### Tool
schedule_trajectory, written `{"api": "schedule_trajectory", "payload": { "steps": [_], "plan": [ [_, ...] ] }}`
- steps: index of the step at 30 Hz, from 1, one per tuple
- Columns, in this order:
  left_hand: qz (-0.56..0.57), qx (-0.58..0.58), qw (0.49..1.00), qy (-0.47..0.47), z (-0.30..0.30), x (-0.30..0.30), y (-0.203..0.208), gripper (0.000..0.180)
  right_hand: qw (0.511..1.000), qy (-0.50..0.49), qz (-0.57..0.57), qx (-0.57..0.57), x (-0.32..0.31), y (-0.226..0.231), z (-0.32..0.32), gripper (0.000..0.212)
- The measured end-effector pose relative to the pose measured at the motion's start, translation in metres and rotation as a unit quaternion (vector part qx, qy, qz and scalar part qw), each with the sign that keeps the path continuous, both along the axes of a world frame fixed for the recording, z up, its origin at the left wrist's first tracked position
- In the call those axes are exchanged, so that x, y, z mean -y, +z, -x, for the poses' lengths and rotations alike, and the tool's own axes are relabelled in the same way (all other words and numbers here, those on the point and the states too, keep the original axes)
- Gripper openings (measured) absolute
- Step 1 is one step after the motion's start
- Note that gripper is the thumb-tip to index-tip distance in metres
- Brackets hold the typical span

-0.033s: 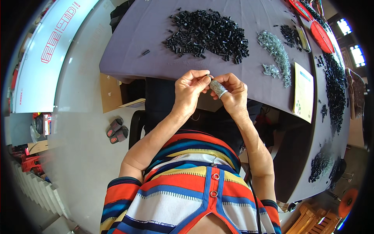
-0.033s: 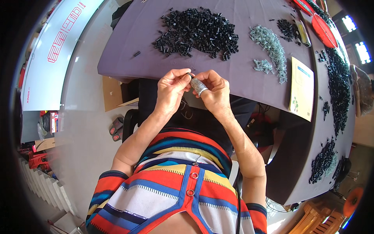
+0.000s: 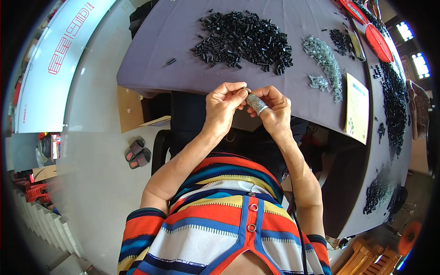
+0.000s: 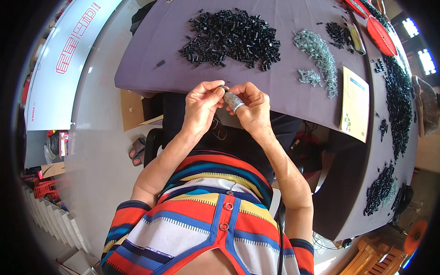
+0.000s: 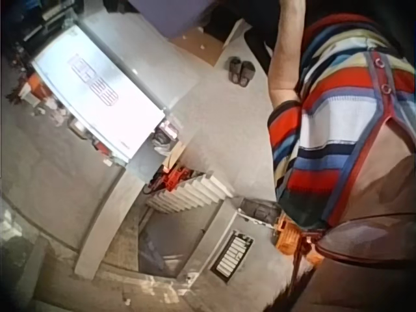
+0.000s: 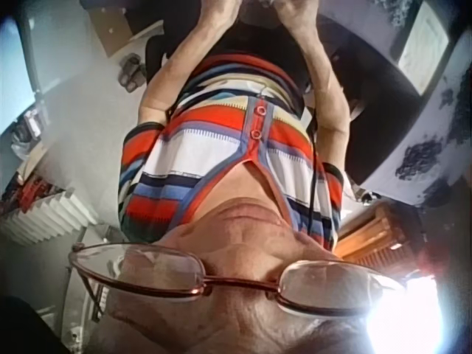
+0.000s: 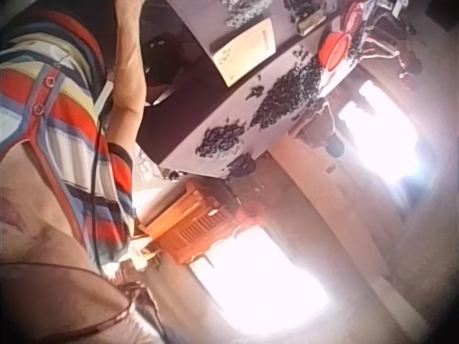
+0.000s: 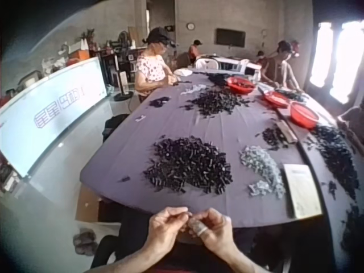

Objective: Assembling small black components into silver metal cylinders on a workbench.

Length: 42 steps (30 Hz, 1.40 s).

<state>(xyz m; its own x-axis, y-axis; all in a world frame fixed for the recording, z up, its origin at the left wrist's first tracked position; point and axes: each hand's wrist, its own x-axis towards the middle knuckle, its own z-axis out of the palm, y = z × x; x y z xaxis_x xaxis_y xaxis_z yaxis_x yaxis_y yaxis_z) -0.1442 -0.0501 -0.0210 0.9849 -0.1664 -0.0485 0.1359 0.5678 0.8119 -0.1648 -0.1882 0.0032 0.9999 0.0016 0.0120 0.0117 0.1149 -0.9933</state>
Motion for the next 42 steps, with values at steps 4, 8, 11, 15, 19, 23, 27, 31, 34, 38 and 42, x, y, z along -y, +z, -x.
{"api": "schedule_trajectory", "payload": {
  "steps": [4, 8, 11, 15, 19, 23, 27, 31, 34, 38, 42],
  "plan": [
    [0.015, -0.045, 0.999, -0.017, -0.001, -0.001, -0.002, 0.02, 0.999, -0.004, 0.046, -0.017, 0.001, 0.001, 0.0, 0.009],
    [0.063, -0.048, 0.996, -0.04, -0.002, -0.004, -0.004, 0.022, 0.989, -0.011, 0.138, 0.047, 0.003, -0.01, -0.003, 0.012],
    [0.081, -0.076, 0.991, -0.07, -0.006, -0.006, -0.004, 0.021, 0.98, -0.019, 0.178, 0.087, 0.006, -0.016, -0.004, 0.016],
    [0.075, -0.101, 0.99, -0.069, -0.006, -0.004, 0.002, 0.023, 0.977, 0.015, 0.18, 0.118, 0.011, -0.004, -0.003, 0.029],
    [0.072, -0.066, 0.988, -0.117, -0.004, -0.01, -0.007, 0.028, 0.957, 0.059, 0.24, 0.154, 0.013, 0.002, -0.009, 0.039],
    [0.027, -0.069, 0.989, -0.127, -0.002, -0.006, 0.0, 0.029, 0.96, 0.075, 0.224, 0.153, 0.018, -0.009, -0.01, 0.039],
    [0.101, -0.098, 0.977, -0.16, -0.004, -0.006, -0.001, 0.031, 0.98, 0.086, 0.116, 0.14, 0.018, -0.011, -0.009, 0.037],
    [0.146, -0.134, 0.968, -0.153, -0.002, -0.005, 0.001, 0.028, 0.986, 0.091, 0.057, 0.13, 0.015, -0.014, -0.009, 0.035],
    [0.166, -0.154, 0.959, -0.168, -0.003, -0.008, -0.003, 0.028, 0.988, 0.082, 0.062, 0.119, 0.013, -0.02, -0.008, 0.034],
    [0.179, -0.143, 0.953, -0.197, -0.003, -0.013, -0.012, 0.033, 0.985, 0.072, 0.09, 0.125, 0.01, -0.019, -0.007, 0.032],
    [0.187, -0.141, 0.955, -0.182, -0.002, -0.011, -0.013, 0.034, 0.976, 0.075, 0.133, 0.152, 0.012, -0.015, -0.007, 0.027]
  ]
}}
